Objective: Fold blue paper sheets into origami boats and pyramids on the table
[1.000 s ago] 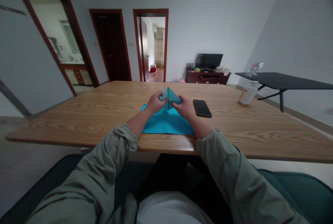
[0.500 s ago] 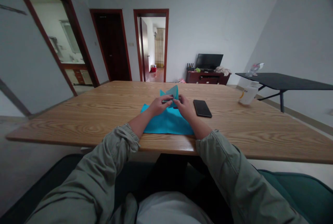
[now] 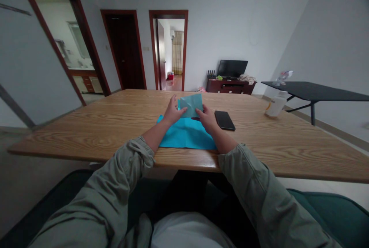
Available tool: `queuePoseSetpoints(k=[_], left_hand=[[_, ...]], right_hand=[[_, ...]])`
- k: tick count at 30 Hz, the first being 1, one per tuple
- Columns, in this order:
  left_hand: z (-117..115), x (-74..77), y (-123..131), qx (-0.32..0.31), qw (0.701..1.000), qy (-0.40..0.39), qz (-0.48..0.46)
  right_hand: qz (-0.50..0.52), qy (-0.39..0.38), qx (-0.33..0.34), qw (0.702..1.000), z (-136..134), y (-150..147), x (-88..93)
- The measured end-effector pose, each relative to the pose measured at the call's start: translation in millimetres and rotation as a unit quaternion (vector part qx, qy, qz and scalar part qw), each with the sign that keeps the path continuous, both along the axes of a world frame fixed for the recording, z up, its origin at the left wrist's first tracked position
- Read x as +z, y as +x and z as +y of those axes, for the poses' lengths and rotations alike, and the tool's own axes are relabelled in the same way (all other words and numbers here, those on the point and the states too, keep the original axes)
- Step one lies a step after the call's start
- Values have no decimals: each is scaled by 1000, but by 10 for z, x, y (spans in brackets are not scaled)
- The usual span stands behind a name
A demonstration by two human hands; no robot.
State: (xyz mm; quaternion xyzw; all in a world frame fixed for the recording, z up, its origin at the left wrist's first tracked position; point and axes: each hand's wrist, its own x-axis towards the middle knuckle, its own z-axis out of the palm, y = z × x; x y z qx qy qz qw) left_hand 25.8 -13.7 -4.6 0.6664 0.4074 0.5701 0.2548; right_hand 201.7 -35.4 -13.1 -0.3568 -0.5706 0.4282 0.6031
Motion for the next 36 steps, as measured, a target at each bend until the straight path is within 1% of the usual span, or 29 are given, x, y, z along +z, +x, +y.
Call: queuePoseSetpoints(k=[1, 3, 4, 5, 7, 10, 13, 16, 18, 20, 22, 24, 25, 27, 30, 32, 34, 36], left_hand=[[16, 3, -9, -9, 997, -68, -33], [23, 11, -29, -69, 980, -180, -53], [14, 15, -36, -106, 970, -210, -52], [0, 19, -40, -139, 964, -221, -51], [-37, 26, -37, -180, 960, -206, -63], [-68, 27, -21, -184, 964, -173, -77], [-51, 24, -18, -167, 972, -156, -60], [-17, 30, -32, -121, 982, -135, -49], [-11, 43, -41, -84, 988, -120, -52], [-23, 60, -40, -59, 991, -106, -65], [-46, 76, -29, -61, 991, -94, -79], [-67, 86, -11, -92, 989, -85, -80], [-75, 87, -1, -113, 987, -81, -76], [-85, 85, 17, -150, 984, -69, -62], [-106, 73, 37, -188, 981, -34, -16], [-130, 66, 44, -204, 979, -11, 20], [-156, 64, 44, -190, 980, 12, 50], [-174, 67, 37, -144, 986, 40, 76]], right_hand=[[6, 2, 0, 1000, -1, 1, 4], [15, 6, -3, 1000, -2, 6, 7], [16, 9, -5, 1000, 1, 10, 5], [14, 13, -8, 1000, 7, 15, 1], [3, 22, -16, 1000, 27, 25, -15], [-25, 33, -33, 999, 58, 36, -39], [-70, 38, -55, 995, 36, 34, -25], [-132, 54, -110, 984, -54, 27, 27], [-187, 99, -147, 966, -125, 20, 56], [-258, 163, -158, 939, -181, 8, 65], [-325, 207, -146, 911, -212, -10, 56], [-361, 223, -133, 896, -215, -29, 39], [-364, 222, -133, 894, -208, -35, 32], [-355, 205, -144, 901, -183, -34, 19], [-342, 163, -153, 913, -138, -9, 6], [-347, 148, -139, 915, -116, 8, 0], [-348, 147, -120, 918, -107, 14, 1], [-340, 152, -113, 921, -114, 9, 14]])
